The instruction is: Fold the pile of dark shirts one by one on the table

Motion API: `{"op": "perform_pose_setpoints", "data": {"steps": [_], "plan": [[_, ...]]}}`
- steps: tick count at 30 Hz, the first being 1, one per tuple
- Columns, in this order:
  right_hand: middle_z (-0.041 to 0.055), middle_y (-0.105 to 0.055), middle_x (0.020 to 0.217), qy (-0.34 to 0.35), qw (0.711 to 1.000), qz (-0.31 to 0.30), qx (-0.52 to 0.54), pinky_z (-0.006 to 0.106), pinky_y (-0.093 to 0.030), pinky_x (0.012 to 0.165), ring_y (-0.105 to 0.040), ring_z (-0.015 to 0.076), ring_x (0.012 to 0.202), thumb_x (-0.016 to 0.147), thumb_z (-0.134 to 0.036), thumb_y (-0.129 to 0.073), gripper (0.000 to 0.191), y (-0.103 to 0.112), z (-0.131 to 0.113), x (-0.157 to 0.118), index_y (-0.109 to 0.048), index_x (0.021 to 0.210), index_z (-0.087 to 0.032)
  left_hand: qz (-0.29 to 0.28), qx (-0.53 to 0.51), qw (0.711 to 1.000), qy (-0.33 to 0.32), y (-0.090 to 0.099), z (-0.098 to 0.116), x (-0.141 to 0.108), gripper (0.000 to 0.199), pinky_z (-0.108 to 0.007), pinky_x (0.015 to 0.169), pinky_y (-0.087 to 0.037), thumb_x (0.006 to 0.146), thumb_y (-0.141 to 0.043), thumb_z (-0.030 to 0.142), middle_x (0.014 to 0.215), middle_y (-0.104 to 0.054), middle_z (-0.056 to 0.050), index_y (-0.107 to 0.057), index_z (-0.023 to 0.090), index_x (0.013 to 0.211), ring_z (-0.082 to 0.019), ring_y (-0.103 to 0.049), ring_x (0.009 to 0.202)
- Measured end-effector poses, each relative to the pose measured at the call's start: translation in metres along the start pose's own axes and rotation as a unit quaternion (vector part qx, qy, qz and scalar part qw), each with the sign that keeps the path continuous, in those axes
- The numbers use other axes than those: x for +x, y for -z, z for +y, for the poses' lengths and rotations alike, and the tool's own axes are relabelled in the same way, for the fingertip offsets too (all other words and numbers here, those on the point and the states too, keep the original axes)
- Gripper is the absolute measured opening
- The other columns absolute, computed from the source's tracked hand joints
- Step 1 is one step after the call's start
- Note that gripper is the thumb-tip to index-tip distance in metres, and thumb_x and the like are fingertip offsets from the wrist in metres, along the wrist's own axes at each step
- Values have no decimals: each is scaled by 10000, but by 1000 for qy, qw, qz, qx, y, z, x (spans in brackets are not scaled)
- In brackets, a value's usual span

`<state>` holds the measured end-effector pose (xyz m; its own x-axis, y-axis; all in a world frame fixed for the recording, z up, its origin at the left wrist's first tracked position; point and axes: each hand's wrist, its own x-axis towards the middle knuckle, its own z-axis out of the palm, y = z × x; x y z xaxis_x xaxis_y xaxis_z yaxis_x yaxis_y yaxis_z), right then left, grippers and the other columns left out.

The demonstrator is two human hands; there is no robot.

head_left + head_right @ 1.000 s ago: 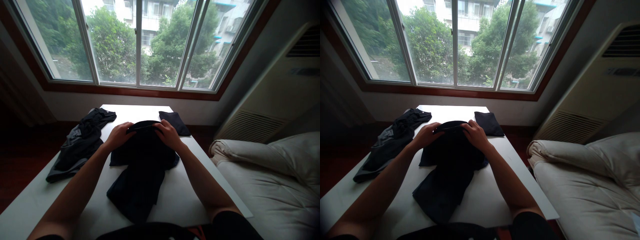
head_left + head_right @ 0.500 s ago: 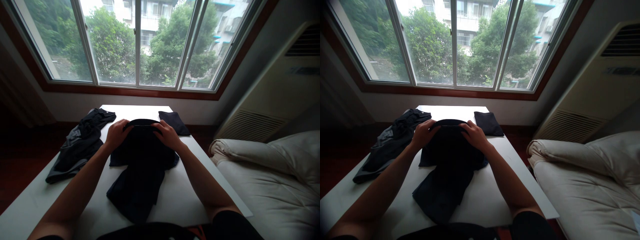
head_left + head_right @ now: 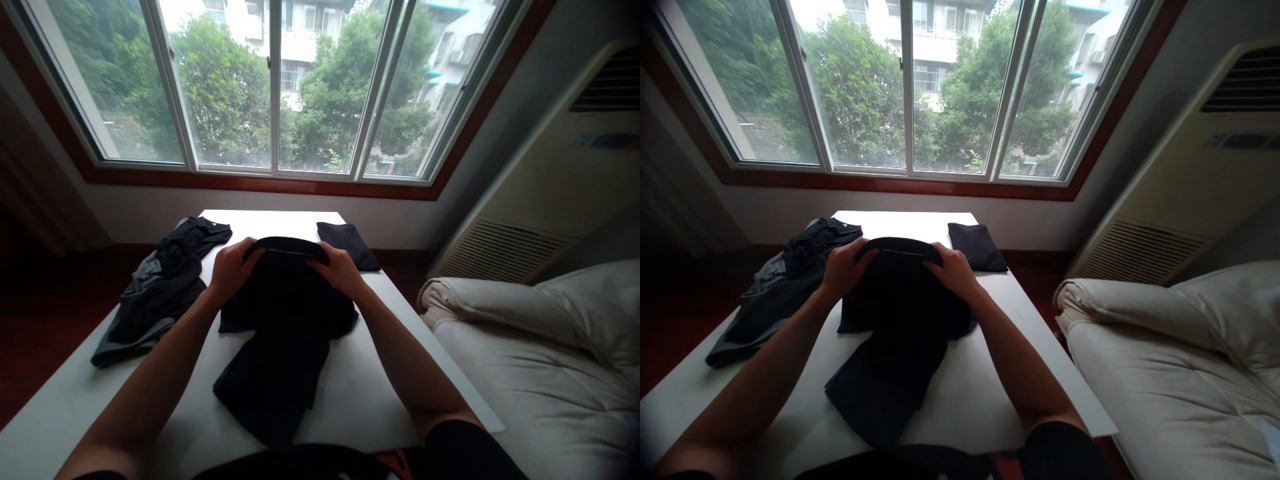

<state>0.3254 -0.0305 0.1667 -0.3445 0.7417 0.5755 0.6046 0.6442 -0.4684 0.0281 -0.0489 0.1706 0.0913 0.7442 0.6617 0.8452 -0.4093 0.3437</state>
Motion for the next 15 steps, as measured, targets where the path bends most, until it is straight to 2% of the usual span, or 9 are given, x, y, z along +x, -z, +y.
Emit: {"op": "perform_pose_setpoints", "data": {"steps": [3, 6, 9, 10, 12, 13, 15], "plan": [[-2, -682, 789, -31, 999, -29, 16, 275, -451, 673, -600, 179, 701, 910, -376, -691, 204, 2, 7, 1, -710, 1024, -207, 1, -3, 1000, -3, -1, 1, -1, 282, -312, 717, -456, 1005, -551, 494, 831, -731, -28, -699, 254, 990, -228, -672, 769], [-11, -688, 815, -12, 993, -107, 47, 255, -435, 666, -602, 168, 723, 871, -288, -688, 153, 2, 16, 0, -714, 993, -201, 18, -25, 1000, -3, -2, 3, -2, 256, -321, 787, -487, 1007, -554, 465, 904, -738, -38, -692, 249, 1002, -231, -681, 836], [6, -698, 833, 5, 982, -180, 47, 259, -436, 686, -617, 178, 755, 867, -275, -676, 115, 0, 23, 0, -734, 924, -194, 62, -53, 997, -5, -2, 1, 0, 232, -339, 871, -503, 1010, -543, 418, 991, -723, -60, -686, 235, 1011, -236, -675, 930], [15, -700, 843, 7, 984, -176, 40, 266, -440, 702, -619, 184, 771, 879, -289, -665, 120, -1, 25, 0, -734, 896, -193, 74, -61, 995, -4, -4, -2, 0, 225, -345, 892, -504, 1007, -543, 407, 1013, -715, -65, -684, 231, 1025, -237, -670, 955], [25, -702, 868, -2, 991, -123, 43, 279, -447, 734, -619, 193, 802, 912, -328, -627, 171, 0, 27, 3, -730, 887, -193, 71, -78, 994, -2, -9, -10, 2, 240, -356, 916, -508, 981, -576, 409, 1070, -703, -69, -674, 228, 1106, -242, -661, 997], [23, -703, 879, -16, 995, -85, 54, 282, -450, 743, -619, 195, 811, 927, -345, -606, 196, 2, 27, 5, -731, 909, -195, 51, -89, 995, 0, -13, -17, 3, 286, -358, 913, -513, 959, -605, 419, 1097, -698, -69, -662, 229, 1165, -243, -657, 1004], [10, -694, 856, -62, 995, -3, 81, 277, -445, 724, -615, 192, 791, 941, -376, -577, 234, 7, 29, 7, -731, 950, -200, -26, -116, 993, -4, -26, -32, 3, 373, -351, 870, -526, 913, -653, 436, 1094, -689, -64, -651, 229, 1223, -236, -652, 964]]}}
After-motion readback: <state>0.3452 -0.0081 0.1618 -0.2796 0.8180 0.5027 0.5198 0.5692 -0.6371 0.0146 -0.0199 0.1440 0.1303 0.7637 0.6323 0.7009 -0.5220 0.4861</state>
